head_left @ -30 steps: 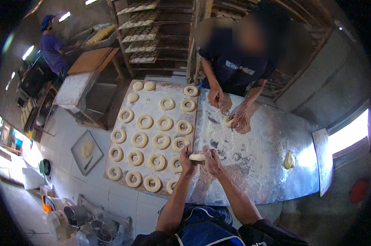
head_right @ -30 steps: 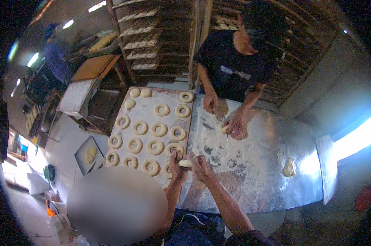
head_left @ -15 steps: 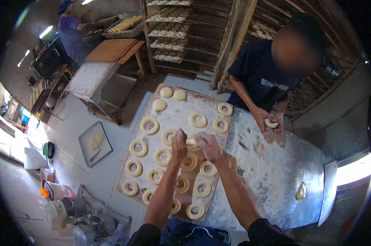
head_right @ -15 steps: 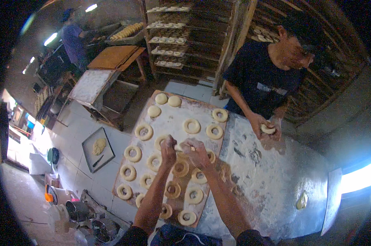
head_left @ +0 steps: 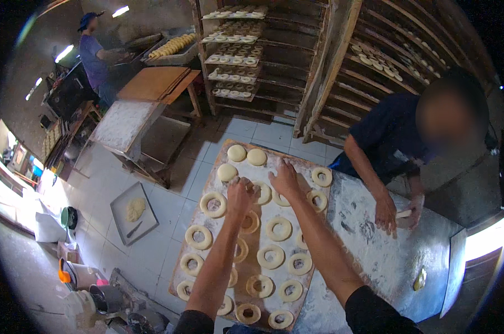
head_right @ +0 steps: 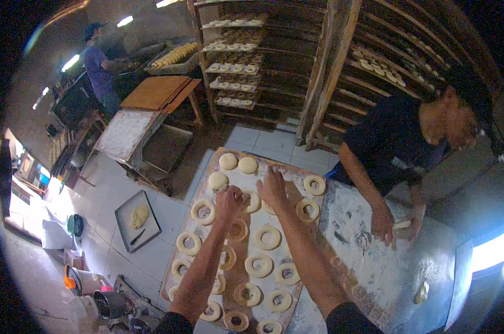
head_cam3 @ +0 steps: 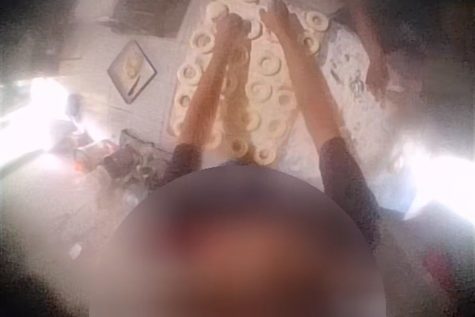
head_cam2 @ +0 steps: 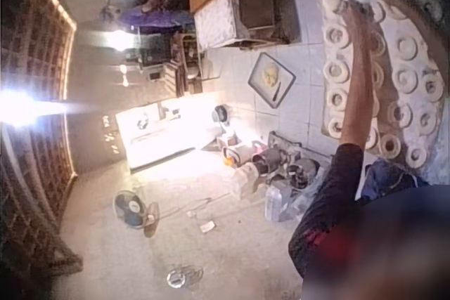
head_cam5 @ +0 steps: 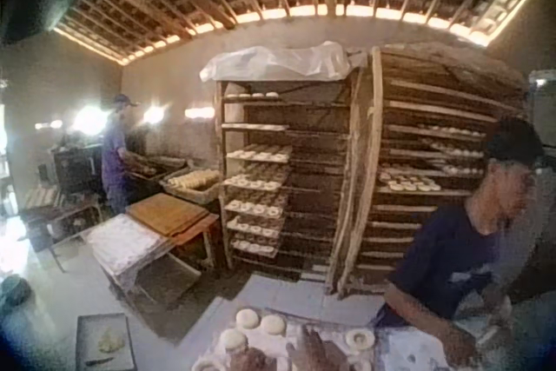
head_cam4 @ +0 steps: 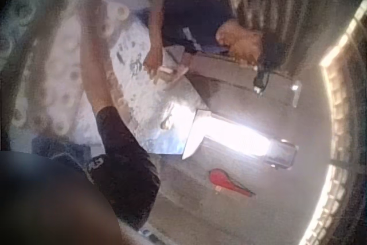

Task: The person shapes dough into ring forms by hand and places them onto a wooden board. They work alongside another person who also shapes dough and arranges it on trays. The workspace is a bakery with multiple racks and a metal table.

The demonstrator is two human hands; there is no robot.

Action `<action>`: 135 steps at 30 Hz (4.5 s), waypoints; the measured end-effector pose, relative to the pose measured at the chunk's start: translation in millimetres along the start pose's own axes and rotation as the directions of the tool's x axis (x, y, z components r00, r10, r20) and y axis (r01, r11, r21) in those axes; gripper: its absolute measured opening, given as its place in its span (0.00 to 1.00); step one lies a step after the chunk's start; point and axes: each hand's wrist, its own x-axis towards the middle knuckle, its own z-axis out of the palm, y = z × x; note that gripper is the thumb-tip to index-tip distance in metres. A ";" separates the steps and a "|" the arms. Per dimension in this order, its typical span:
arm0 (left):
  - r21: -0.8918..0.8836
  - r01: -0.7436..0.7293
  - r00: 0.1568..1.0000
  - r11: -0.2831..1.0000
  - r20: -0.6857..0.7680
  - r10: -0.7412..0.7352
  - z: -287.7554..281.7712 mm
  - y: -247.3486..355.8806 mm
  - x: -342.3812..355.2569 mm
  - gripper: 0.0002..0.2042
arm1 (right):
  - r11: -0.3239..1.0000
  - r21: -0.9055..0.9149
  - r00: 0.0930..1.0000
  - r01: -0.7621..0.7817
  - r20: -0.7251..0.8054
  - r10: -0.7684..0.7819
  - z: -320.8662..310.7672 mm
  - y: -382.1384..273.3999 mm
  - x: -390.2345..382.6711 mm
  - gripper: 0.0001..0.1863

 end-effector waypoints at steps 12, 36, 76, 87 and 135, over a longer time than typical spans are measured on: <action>0.455 0.134 0.982 0.880 -0.179 -0.057 -30.2 -35.5 59.3 0.15 | 0.985 -0.152 0.985 0.081 0.166 -0.055 26.6 -30.2 77.4 0.26; -0.307 -0.011 0.818 0.952 0.544 0.185 79.7 279.7 -268.7 0.24 | 0.865 -0.246 0.887 -0.438 -0.275 0.371 -148.7 199.6 -369.7 0.15; -0.826 0.547 0.834 0.135 0.526 -0.164 133.1 427.0 -412.8 0.27 | 0.479 0.805 0.785 -0.350 -0.028 0.619 -206.2 202.3 -580.0 0.38; -0.507 0.209 0.911 0.836 0.413 0.022 132.0 396.4 -419.3 0.22 | 0.713 0.548 0.895 -0.437 0.191 0.402 -181.8 222.4 -576.9 0.32; -0.575 0.449 0.850 0.684 0.038 -0.526 -101.1 -34.0 58.0 0.25 | 0.714 0.696 0.989 -0.073 0.144 -0.038 27.0 -127.5 -6.7 0.27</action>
